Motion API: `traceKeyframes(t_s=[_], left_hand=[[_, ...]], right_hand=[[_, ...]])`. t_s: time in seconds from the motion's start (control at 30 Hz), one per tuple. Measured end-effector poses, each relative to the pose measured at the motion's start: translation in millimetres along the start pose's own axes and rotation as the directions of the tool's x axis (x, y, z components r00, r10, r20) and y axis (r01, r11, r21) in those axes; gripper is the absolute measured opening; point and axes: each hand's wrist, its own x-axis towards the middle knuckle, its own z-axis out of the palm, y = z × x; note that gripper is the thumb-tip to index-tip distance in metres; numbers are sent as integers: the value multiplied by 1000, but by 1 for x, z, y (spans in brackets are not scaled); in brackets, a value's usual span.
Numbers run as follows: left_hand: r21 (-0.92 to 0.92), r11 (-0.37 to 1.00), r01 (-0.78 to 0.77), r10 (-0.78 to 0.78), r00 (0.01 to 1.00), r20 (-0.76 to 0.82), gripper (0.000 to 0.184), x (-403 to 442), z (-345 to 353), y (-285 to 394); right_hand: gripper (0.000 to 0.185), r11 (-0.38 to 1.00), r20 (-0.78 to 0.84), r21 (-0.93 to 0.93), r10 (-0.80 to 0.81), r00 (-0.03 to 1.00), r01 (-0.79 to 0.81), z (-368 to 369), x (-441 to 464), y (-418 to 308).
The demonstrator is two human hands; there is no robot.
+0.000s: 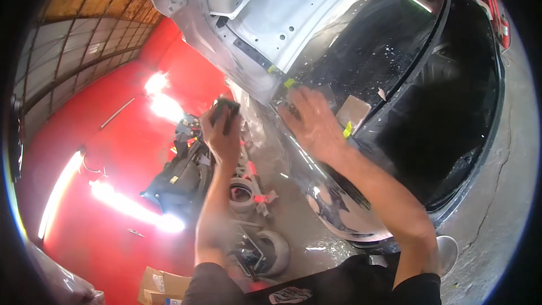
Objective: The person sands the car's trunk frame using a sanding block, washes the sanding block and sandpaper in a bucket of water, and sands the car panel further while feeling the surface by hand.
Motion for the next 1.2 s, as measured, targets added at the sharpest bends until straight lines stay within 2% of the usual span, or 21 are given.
traceKeyframes(t_s=[0.03,0.07,0.13,0.2,0.23,0.33,0.4,0.53,0.57,0.67,0.7,0.8,0.83,0.87,0.93,0.97,1.07,1.1,1.2], left_hand=[[117,976,-184,186,983,-4,47,23,0,-15],[140,948,-287,290,957,-1,51,49,1,-23],[216,895,-391,377,920,104,54,96,2,-36],[314,767,-559,524,829,195,52,144,6,-47],[380,692,-614,586,785,200,50,165,8,-51],[521,431,-737,737,620,268,44,216,12,-52],[556,254,-792,790,501,353,41,241,13,-44],[629,109,-770,822,426,378,38,256,24,-61],[676,95,-730,816,446,367,38,249,30,-69],[669,88,-738,744,495,449,37,214,55,-104],[657,124,-743,732,516,445,36,213,56,-102],[556,125,-822,769,434,469,36,235,36,-97],[591,105,-799,856,375,355,31,251,31,-83],[612,83,-786,863,364,351,29,263,26,-67],[641,39,-767,855,357,376,25,263,22,-41],[670,61,-740,879,358,316,19,258,30,-42],[631,-18,-775,638,477,604,33,219,54,-81],[611,149,-778,647,544,534,32,222,56,-91],[561,135,-816,834,399,380,28,260,29,-50]], right_hand=[[50,999,-5,-55,-2,1000,2,4,8,5],[50,994,-11,-110,-3,1000,2,10,14,9],[42,985,31,-174,18,999,-12,26,15,16],[38,982,77,-178,77,994,-63,40,13,19],[45,980,168,-159,148,975,-121,45,7,21],[38,972,185,-212,139,973,-99,46,0,24],[35,974,122,-207,120,985,-93,45,-2,24],[35,978,36,-187,101,994,-93,43,0,25],[35,981,31,-168,108,994,-101,45,-1,25],[36,973,29,-213,97,995,-89,43,-3,24],[36,971,29,-225,94,995,-85,42,-4,25],[36,969,71,-228,109,991,-91,41,-7,22],[37,967,84,-228,134,987,-112,42,-7,23],[37,969,105,-210,158,982,-133,46,-6,22],[34,975,52,-204,104,993,-91,46,-5,20],[33,973,6,-217,87,996,-83,46,-3,23],[31,975,12,-210,84,996,-79,46,-6,24],[31,974,7,-211,84,996,-80,44,-7,26],[31,979,30,-191,74,997,-67,44,-8,24]])
